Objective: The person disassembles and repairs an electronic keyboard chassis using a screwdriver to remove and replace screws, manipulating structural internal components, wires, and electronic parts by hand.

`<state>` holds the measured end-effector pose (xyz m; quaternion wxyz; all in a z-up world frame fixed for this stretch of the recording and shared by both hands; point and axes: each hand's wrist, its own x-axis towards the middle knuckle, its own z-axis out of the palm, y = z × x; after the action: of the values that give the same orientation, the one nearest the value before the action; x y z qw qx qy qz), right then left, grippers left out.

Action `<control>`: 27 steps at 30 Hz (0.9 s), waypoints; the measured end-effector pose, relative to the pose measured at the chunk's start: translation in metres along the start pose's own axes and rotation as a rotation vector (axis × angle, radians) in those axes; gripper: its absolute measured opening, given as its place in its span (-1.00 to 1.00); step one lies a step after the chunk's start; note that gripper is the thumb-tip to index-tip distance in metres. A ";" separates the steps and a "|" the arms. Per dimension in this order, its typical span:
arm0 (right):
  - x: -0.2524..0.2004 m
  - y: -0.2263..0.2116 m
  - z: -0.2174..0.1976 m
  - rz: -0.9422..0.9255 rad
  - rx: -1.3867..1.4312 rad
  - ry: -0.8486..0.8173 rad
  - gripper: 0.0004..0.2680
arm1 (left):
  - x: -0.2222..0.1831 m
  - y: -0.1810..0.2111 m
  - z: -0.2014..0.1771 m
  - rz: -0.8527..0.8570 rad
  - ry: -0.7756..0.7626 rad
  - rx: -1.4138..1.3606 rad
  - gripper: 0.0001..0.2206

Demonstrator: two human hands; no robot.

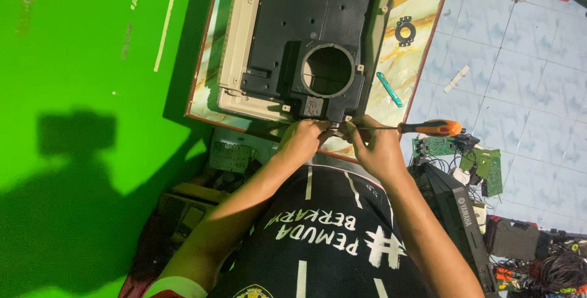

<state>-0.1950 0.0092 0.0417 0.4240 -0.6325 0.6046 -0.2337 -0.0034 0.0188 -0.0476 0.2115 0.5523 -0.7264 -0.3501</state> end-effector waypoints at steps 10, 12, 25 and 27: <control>0.015 0.006 0.004 0.012 0.110 -0.109 -0.85 | 0.005 0.009 -0.006 0.085 0.109 -0.244 -0.84; 0.015 0.009 0.007 0.053 0.157 -0.128 -0.84 | 0.005 0.011 -0.004 0.085 0.114 -0.291 -0.85; 0.014 0.092 -0.012 0.072 0.672 -0.041 -0.81 | 0.038 0.033 0.031 -0.286 0.044 -0.687 -0.65; 0.014 0.097 -0.019 0.076 0.622 0.005 -0.82 | 0.047 0.045 0.048 -0.281 0.072 -0.588 -0.58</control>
<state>-0.2632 0.0001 -0.0305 0.6040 -0.4490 0.5283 -0.3930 -0.0800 -0.0067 -0.0498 0.3372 0.5744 -0.5029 -0.5509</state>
